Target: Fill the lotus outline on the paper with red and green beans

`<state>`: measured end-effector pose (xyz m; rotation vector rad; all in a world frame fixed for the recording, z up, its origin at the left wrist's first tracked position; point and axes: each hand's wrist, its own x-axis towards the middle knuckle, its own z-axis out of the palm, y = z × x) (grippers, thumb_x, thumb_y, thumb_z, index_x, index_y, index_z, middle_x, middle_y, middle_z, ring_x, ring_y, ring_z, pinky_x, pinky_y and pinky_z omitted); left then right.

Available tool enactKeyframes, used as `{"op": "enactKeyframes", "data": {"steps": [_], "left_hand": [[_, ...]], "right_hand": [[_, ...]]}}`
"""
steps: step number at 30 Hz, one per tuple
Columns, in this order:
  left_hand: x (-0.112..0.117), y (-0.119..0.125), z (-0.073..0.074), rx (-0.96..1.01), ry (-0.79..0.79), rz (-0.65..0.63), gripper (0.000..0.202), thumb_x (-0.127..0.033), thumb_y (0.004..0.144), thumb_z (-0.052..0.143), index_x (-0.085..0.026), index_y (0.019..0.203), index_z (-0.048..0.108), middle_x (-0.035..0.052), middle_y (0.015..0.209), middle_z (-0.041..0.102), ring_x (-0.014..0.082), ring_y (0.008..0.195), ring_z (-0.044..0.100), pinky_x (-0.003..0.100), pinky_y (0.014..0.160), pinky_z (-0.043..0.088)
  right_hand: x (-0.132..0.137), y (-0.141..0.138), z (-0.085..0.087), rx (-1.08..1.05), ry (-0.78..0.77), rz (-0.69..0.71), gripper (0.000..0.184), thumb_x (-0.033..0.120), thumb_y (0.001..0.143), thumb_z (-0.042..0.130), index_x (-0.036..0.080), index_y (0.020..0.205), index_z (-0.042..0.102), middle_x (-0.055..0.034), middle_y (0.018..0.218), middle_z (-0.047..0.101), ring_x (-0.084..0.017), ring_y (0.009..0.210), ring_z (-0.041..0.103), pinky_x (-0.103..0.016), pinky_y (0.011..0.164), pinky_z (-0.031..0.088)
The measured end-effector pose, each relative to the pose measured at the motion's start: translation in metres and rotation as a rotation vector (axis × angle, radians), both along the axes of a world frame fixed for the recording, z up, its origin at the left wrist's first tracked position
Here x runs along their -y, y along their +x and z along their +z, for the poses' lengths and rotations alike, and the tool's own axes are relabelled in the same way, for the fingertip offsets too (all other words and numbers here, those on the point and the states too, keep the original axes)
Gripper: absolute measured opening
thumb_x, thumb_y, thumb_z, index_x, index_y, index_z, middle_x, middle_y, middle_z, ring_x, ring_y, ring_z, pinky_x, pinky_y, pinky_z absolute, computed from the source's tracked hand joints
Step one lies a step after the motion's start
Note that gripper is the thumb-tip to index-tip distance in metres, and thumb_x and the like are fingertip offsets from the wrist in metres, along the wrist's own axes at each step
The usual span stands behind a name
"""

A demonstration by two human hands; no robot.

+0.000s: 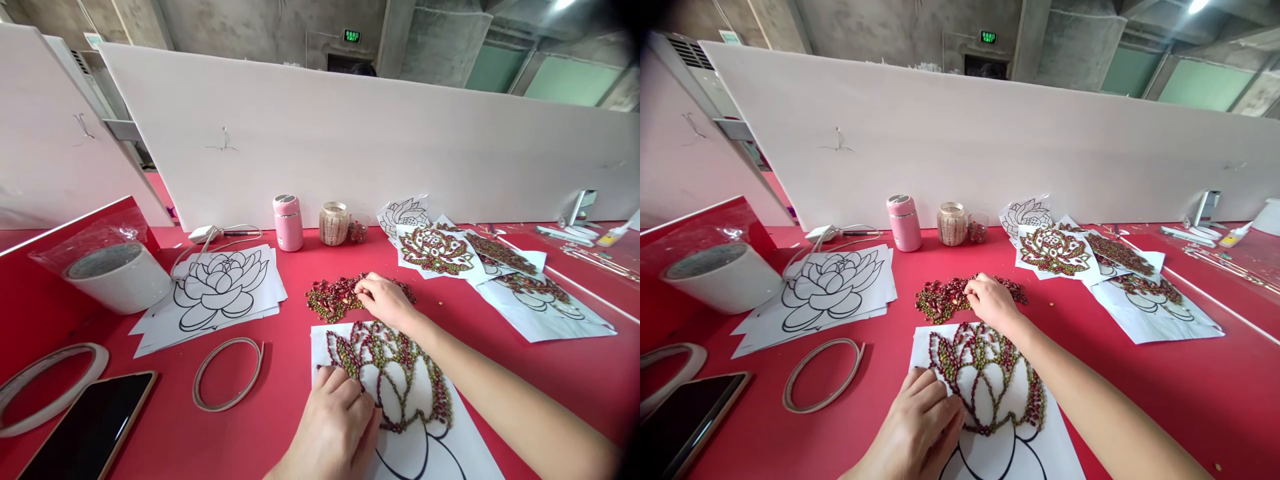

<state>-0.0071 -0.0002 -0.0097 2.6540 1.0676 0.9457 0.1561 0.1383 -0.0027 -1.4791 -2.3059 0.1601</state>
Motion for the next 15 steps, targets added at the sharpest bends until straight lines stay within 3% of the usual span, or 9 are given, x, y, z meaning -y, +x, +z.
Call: {"op": "enactKeyframes", "data": {"steps": [15], "left_hand": [[0.000, -0.002, 0.001, 0.003, -0.042, 0.000, 0.019, -0.012, 0.082, 0.040, -0.016, 0.063, 0.044, 0.0023, 0.063, 0.050, 0.0132, 0.062, 0.040, 0.030, 0.061, 0.037]], "right_hand": [[-0.006, -0.015, 0.003, 0.068, -0.012, 0.040, 0.014, 0.018, 0.081, 0.047, 0.021, 0.085, 0.061, -0.0014, 0.085, 0.056, -0.011, 0.074, 0.055, -0.022, 0.068, 0.038]]}}
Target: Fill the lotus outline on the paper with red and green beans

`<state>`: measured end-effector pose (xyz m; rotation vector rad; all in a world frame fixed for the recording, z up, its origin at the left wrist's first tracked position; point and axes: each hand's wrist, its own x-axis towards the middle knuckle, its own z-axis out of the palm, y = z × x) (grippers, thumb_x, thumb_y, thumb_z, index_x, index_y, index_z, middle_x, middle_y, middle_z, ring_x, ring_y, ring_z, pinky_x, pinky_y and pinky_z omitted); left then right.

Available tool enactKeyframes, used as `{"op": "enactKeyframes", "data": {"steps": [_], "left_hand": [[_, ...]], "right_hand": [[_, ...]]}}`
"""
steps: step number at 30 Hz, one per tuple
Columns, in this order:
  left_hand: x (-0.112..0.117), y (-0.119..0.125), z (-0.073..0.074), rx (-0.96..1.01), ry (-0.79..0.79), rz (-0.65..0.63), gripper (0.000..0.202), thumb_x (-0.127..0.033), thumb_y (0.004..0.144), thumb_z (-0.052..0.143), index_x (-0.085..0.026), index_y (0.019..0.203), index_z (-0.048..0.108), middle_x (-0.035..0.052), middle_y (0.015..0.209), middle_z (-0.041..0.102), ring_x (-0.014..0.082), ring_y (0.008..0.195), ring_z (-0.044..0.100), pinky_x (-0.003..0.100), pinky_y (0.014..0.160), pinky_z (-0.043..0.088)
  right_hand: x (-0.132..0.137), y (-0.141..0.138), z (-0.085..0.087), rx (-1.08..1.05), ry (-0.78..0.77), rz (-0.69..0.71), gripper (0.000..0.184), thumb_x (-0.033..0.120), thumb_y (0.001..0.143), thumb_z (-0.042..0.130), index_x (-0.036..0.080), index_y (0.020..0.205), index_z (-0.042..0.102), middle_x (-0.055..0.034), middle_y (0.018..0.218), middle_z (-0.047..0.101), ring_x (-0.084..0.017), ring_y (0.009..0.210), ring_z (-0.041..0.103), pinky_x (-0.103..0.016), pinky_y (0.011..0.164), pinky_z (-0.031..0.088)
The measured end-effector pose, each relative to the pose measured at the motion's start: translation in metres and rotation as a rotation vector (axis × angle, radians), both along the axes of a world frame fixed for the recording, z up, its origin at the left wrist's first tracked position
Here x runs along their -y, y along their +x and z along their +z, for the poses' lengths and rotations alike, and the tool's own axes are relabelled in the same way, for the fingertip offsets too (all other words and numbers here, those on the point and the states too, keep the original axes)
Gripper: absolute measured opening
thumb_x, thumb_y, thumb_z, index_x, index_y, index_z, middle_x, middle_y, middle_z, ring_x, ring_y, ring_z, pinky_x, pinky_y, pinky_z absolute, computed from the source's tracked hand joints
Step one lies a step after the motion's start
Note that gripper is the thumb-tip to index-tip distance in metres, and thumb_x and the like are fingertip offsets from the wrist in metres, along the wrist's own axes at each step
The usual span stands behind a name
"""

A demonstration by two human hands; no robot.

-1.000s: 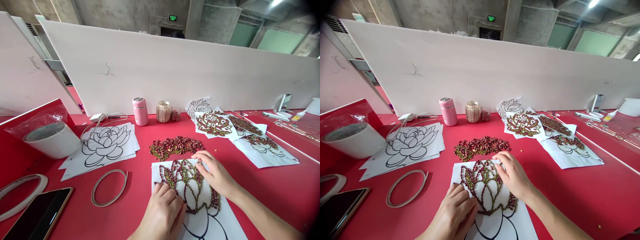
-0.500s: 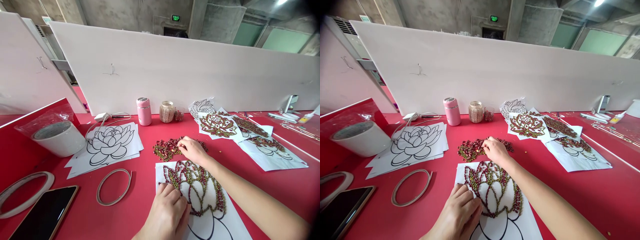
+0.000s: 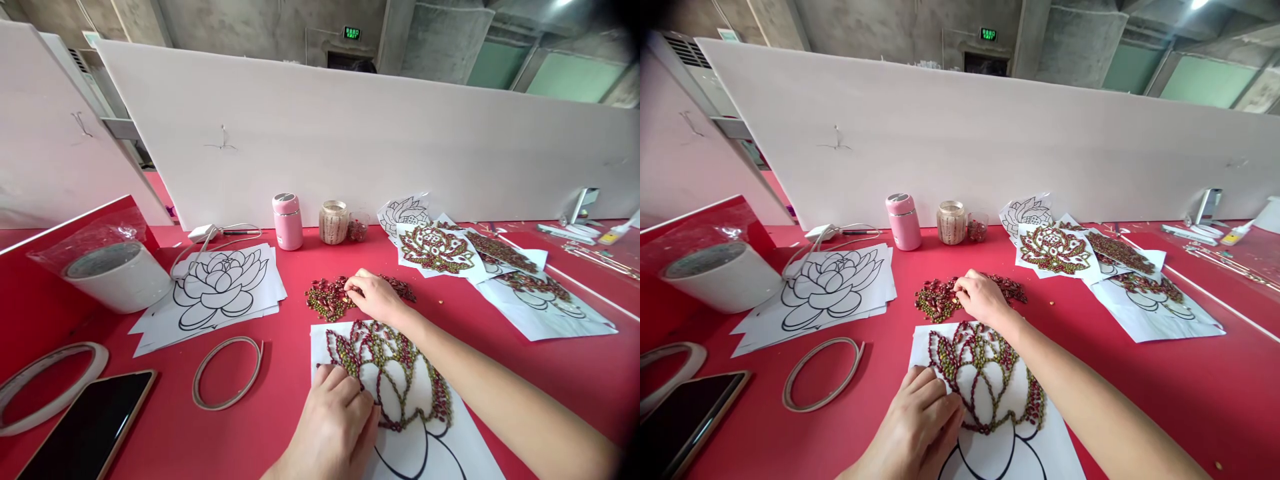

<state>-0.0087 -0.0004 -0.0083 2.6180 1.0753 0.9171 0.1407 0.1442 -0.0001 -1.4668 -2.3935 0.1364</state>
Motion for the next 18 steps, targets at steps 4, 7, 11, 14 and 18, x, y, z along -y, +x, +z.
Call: {"op": "enactKeyframes", "data": {"steps": [4, 7, 11, 14, 18], "left_hand": [[0.000, 0.000, 0.001, -0.011, -0.019, -0.006, 0.018, -0.013, 0.082, 0.040, -0.016, 0.065, 0.046, 0.0024, 0.063, 0.049, 0.0134, 0.062, 0.040, 0.031, 0.061, 0.037], [0.000, 0.000, 0.001, -0.009, -0.032, -0.008, 0.018, -0.012, 0.082, 0.040, -0.015, 0.066, 0.047, 0.0025, 0.064, 0.049, 0.0133, 0.061, 0.040, 0.030, 0.061, 0.036], [0.001, 0.000, 0.000, 0.017, -0.019, -0.010, 0.018, -0.012, 0.082, 0.040, -0.015, 0.066, 0.048, 0.0023, 0.062, 0.049, 0.0132, 0.061, 0.038, 0.030, 0.059, 0.035], [0.001, 0.001, 0.000, 0.021, -0.013, -0.016, 0.018, -0.012, 0.082, 0.040, -0.015, 0.066, 0.048, 0.0025, 0.063, 0.049, 0.0134, 0.061, 0.038, 0.030, 0.060, 0.034], [0.001, 0.000, 0.000, 0.008, -0.031, -0.008, 0.018, -0.012, 0.082, 0.041, -0.015, 0.067, 0.049, 0.0023, 0.064, 0.048, 0.0136, 0.062, 0.038, 0.030, 0.061, 0.034]], "right_hand": [[-0.001, -0.007, 0.003, 0.048, -0.020, -0.011, 0.014, 0.023, 0.081, 0.048, 0.021, 0.076, 0.061, -0.0011, 0.081, 0.057, -0.013, 0.070, 0.056, -0.023, 0.063, 0.038], [-0.004, -0.011, 0.005, 0.087, -0.043, -0.037, 0.015, 0.023, 0.080, 0.049, 0.021, 0.073, 0.061, -0.0022, 0.079, 0.058, -0.014, 0.069, 0.056, -0.025, 0.062, 0.038], [-0.007, -0.017, 0.007, 0.125, -0.066, -0.056, 0.013, 0.022, 0.078, 0.049, 0.021, 0.072, 0.061, -0.0032, 0.078, 0.058, -0.015, 0.069, 0.057, -0.026, 0.062, 0.038], [-0.008, -0.020, 0.008, 0.135, -0.072, -0.056, 0.013, 0.019, 0.078, 0.048, 0.020, 0.072, 0.060, -0.0044, 0.078, 0.058, -0.017, 0.070, 0.057, -0.027, 0.063, 0.039], [-0.004, -0.017, 0.013, 0.103, -0.070, -0.056, 0.017, 0.018, 0.082, 0.042, 0.018, 0.077, 0.058, -0.0063, 0.081, 0.056, -0.017, 0.072, 0.056, -0.028, 0.064, 0.039]]}}
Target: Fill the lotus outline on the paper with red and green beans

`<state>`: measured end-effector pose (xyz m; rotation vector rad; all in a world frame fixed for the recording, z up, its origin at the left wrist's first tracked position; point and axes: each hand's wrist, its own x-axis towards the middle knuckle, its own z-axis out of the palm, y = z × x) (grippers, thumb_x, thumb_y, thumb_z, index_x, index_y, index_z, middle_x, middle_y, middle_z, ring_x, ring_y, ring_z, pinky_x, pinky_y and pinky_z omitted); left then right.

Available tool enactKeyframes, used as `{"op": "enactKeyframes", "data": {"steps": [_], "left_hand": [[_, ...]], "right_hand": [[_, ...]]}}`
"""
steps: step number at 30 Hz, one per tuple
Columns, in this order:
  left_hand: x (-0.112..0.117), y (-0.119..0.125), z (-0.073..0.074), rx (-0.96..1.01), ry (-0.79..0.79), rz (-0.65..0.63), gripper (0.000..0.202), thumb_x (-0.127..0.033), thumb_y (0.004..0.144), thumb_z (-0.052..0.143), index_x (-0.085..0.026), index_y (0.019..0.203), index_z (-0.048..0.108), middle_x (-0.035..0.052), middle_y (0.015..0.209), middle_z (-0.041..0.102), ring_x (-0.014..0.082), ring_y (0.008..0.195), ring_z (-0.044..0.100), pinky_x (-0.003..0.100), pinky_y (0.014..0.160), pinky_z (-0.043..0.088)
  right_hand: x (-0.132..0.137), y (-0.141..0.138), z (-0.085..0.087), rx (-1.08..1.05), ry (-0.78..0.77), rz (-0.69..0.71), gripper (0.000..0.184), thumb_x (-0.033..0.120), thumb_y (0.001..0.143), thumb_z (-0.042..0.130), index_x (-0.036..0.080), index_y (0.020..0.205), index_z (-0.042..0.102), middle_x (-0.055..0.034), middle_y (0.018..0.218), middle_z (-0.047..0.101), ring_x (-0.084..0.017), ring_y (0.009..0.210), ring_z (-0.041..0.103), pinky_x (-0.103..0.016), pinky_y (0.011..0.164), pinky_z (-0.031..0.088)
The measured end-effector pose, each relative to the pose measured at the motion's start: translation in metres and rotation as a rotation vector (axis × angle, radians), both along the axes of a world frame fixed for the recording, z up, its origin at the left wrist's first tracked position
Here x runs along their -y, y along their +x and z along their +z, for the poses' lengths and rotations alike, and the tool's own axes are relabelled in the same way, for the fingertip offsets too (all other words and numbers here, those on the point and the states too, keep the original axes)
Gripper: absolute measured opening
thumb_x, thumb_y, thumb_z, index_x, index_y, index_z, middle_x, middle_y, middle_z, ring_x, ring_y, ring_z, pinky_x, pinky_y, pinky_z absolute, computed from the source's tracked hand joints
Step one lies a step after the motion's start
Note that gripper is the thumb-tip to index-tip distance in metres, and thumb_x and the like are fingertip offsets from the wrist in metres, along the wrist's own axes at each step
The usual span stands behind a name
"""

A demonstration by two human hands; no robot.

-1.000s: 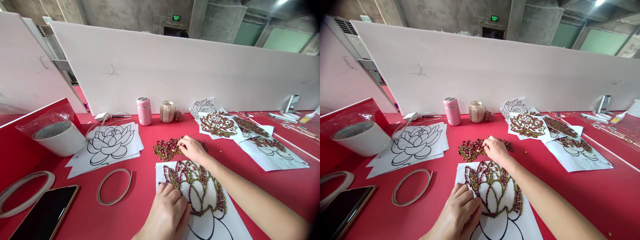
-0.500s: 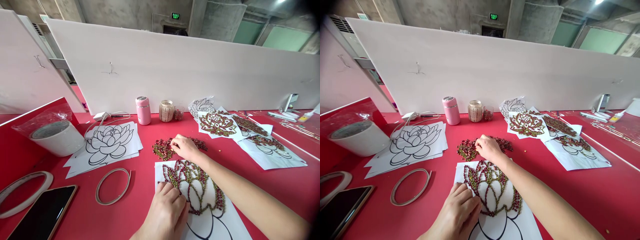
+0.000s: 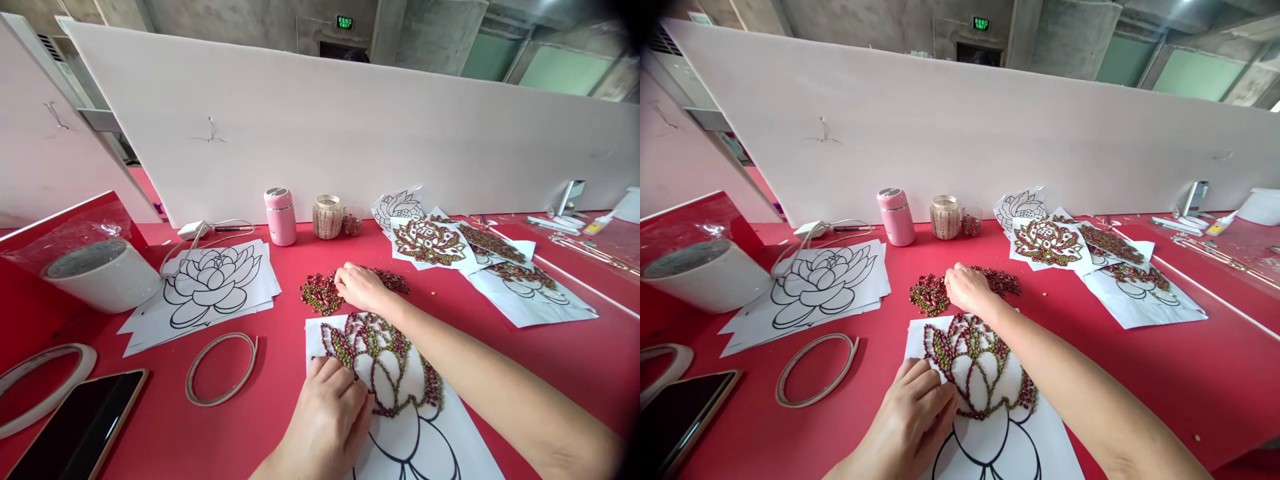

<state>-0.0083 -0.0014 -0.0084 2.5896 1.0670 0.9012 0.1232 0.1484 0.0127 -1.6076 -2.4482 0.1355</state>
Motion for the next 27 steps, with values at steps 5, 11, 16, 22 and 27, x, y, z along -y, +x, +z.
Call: {"op": "enactKeyframes", "data": {"steps": [5, 11, 16, 22, 27], "left_hand": [[0.000, 0.000, 0.000, 0.018, -0.029, -0.010, 0.018, -0.012, 0.083, 0.041, -0.015, 0.070, 0.053, 0.0016, 0.063, 0.046, 0.0139, 0.063, 0.036, 0.030, 0.062, 0.032], [-0.001, 0.001, 0.002, 0.046, -0.033, -0.028, 0.018, -0.011, 0.084, 0.041, -0.015, 0.073, 0.054, 0.0015, 0.063, 0.047, 0.0136, 0.063, 0.035, 0.029, 0.062, 0.031], [-0.001, 0.001, -0.002, 0.050, -0.023, -0.020, 0.016, -0.012, 0.083, 0.042, -0.015, 0.074, 0.055, 0.0011, 0.063, 0.046, 0.0136, 0.064, 0.035, 0.030, 0.063, 0.031], [-0.003, 0.002, -0.002, 0.050, -0.029, -0.002, 0.017, -0.013, 0.084, 0.042, -0.016, 0.074, 0.055, 0.0008, 0.062, 0.046, 0.0136, 0.063, 0.035, 0.030, 0.062, 0.030], [-0.004, 0.002, 0.002, 0.025, -0.028, -0.007, 0.019, -0.012, 0.084, 0.042, -0.015, 0.072, 0.056, 0.0010, 0.061, 0.046, 0.0132, 0.061, 0.036, 0.029, 0.061, 0.030]], "right_hand": [[0.017, 0.030, 0.011, -0.111, 0.002, -0.027, 0.015, 0.023, 0.085, 0.039, 0.019, 0.084, 0.053, -0.0032, 0.086, 0.053, -0.012, 0.070, 0.053, -0.024, 0.063, 0.040], [0.070, 0.077, 0.005, -0.479, -0.041, 0.042, 0.012, 0.021, 0.084, 0.041, 0.018, 0.074, 0.047, -0.0010, 0.078, 0.047, -0.010, 0.065, 0.048, -0.022, 0.060, 0.041], [0.113, 0.093, -0.010, -0.537, -0.084, 0.028, 0.011, 0.022, 0.085, 0.040, 0.019, 0.079, 0.049, -0.0017, 0.079, 0.048, -0.011, 0.068, 0.049, -0.023, 0.061, 0.043], [0.132, 0.093, -0.020, -0.448, -0.076, -0.035, 0.012, 0.022, 0.085, 0.040, 0.020, 0.079, 0.050, -0.0021, 0.081, 0.050, -0.013, 0.071, 0.050, -0.026, 0.065, 0.042], [0.136, 0.091, -0.022, -0.387, -0.100, -0.063, 0.011, 0.020, 0.085, 0.041, 0.021, 0.078, 0.050, -0.0013, 0.081, 0.051, -0.013, 0.071, 0.050, -0.027, 0.067, 0.041]]}}
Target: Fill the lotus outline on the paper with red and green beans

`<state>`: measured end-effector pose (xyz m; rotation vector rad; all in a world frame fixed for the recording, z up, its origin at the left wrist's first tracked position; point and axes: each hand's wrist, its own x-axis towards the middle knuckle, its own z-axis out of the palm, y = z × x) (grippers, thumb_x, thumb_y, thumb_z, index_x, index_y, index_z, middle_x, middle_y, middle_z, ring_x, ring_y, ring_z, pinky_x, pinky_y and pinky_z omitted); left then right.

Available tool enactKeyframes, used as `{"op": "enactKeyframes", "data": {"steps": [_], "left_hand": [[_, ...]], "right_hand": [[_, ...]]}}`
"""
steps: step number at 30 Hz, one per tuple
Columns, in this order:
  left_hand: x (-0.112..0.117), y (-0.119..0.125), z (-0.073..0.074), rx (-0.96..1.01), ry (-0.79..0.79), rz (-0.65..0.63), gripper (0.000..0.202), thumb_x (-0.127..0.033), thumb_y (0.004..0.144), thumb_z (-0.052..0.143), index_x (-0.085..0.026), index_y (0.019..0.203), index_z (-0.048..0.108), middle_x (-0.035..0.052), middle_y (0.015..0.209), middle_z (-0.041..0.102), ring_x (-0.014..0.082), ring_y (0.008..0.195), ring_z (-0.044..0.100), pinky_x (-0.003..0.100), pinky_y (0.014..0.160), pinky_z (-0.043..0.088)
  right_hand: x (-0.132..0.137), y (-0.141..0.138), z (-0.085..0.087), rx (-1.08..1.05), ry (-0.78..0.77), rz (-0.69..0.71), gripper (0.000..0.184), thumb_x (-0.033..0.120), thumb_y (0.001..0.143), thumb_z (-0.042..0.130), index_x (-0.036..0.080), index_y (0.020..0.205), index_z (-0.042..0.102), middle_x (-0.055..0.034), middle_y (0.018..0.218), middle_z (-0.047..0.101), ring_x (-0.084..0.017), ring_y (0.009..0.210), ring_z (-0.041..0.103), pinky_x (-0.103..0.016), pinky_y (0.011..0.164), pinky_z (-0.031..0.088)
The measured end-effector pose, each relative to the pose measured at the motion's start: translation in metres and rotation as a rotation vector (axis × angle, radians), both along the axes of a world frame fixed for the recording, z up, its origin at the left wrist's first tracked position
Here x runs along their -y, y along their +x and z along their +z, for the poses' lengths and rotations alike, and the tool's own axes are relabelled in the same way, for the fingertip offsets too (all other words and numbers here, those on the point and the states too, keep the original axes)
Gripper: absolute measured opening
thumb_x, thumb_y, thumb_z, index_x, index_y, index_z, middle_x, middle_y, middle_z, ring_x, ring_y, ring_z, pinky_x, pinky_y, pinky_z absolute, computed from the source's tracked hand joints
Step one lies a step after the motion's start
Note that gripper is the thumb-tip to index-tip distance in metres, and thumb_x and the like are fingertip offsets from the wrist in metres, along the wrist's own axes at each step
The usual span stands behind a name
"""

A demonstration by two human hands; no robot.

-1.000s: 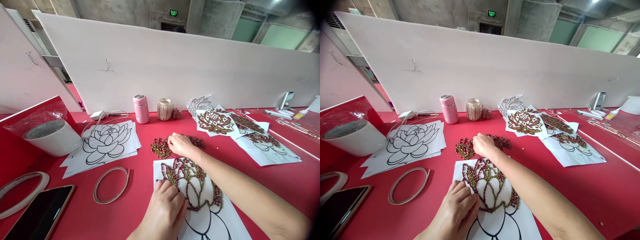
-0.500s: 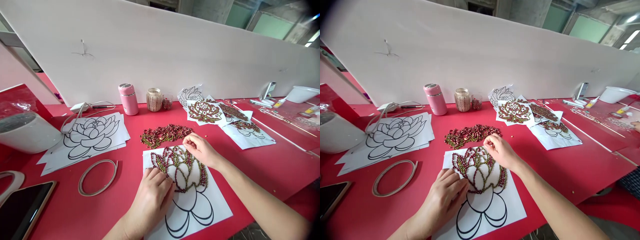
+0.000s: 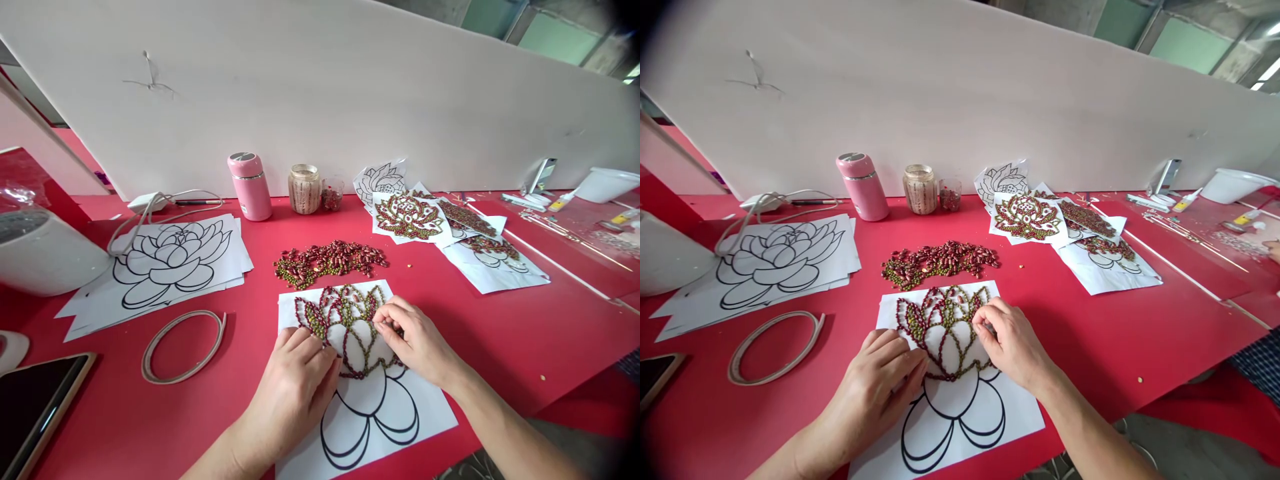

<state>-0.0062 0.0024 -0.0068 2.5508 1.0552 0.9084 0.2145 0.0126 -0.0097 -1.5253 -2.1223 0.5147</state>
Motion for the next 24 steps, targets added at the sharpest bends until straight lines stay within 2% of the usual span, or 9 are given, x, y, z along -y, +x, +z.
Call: {"op": "enactKeyframes", "data": {"steps": [9, 17, 24], "left_hand": [[0.0010, -0.0005, 0.0016, -0.001, 0.014, 0.003, 0.018, -0.012, 0.083, 0.042, -0.015, 0.073, 0.057, 0.0011, 0.061, 0.046, 0.0131, 0.061, 0.036, 0.029, 0.062, 0.031], [0.0017, -0.0009, 0.0026, -0.003, 0.023, 0.001, 0.019, -0.013, 0.083, 0.041, -0.015, 0.073, 0.057, 0.0013, 0.061, 0.046, 0.0131, 0.061, 0.036, 0.029, 0.062, 0.032], [0.0016, -0.0009, -0.0017, 0.005, 0.011, 0.002, 0.019, -0.013, 0.084, 0.040, -0.016, 0.074, 0.057, 0.0013, 0.062, 0.046, 0.0135, 0.062, 0.035, 0.030, 0.063, 0.031]], "right_hand": [[0.0017, -0.0004, -0.0008, 0.051, -0.008, -0.002, 0.010, 0.019, 0.083, 0.043, 0.020, 0.077, 0.051, -0.0011, 0.079, 0.051, -0.013, 0.069, 0.049, -0.028, 0.065, 0.040], [0.0003, 0.0010, -0.0005, -0.016, 0.029, -0.038, 0.010, 0.020, 0.083, 0.042, 0.020, 0.079, 0.051, -0.0013, 0.079, 0.051, -0.012, 0.071, 0.051, -0.025, 0.065, 0.042], [-0.0037, 0.0008, -0.0041, -0.025, 0.106, -0.075, 0.016, 0.023, 0.083, 0.043, 0.020, 0.097, 0.051, -0.0051, 0.093, 0.052, -0.016, 0.085, 0.053, -0.029, 0.076, 0.045]]}}
